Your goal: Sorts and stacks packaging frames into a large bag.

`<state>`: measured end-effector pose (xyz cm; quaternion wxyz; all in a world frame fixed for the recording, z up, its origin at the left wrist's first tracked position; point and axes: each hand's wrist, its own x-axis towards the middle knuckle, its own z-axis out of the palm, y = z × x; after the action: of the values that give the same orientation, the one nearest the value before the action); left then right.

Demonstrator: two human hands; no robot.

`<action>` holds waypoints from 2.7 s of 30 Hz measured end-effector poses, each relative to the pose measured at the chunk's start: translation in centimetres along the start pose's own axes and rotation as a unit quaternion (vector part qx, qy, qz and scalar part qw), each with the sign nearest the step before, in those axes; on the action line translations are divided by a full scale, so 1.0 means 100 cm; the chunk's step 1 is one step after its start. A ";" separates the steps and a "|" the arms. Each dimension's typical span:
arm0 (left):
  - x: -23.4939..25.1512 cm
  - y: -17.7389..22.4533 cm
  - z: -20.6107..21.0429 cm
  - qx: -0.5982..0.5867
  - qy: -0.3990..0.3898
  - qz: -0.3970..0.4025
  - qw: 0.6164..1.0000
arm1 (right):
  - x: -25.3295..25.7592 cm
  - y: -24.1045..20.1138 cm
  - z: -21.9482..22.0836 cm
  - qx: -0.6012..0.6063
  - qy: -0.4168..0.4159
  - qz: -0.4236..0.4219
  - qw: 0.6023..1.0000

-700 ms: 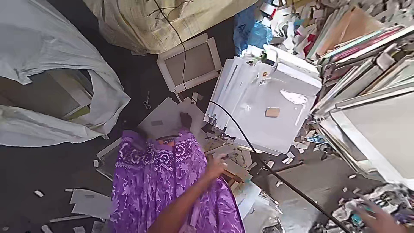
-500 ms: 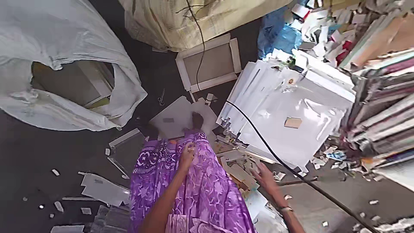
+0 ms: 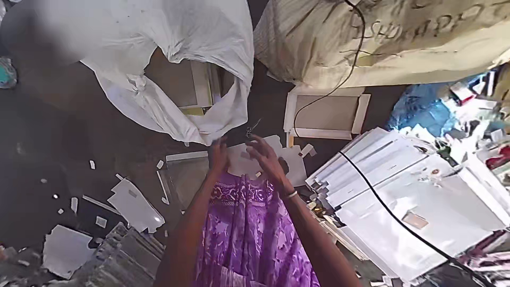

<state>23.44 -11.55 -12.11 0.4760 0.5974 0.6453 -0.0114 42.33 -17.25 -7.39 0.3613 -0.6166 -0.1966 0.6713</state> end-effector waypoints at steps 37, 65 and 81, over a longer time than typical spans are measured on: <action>0.105 -0.162 -0.085 0.190 -0.030 0.176 0.965 | 0.282 0.007 0.131 0.094 0.075 0.179 0.976; 0.122 -0.193 -0.076 0.209 -0.277 -0.047 0.937 | 0.269 -0.019 0.188 -0.087 0.205 0.125 0.967; 0.165 -0.240 -0.178 -0.604 0.226 -0.271 0.715 | 0.256 0.005 0.124 -0.098 0.151 0.180 0.967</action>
<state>-3.31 4.47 -26.04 0.5524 -0.0326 0.7372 0.3876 30.77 3.34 -23.30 0.1977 -0.7685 -0.0899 0.6019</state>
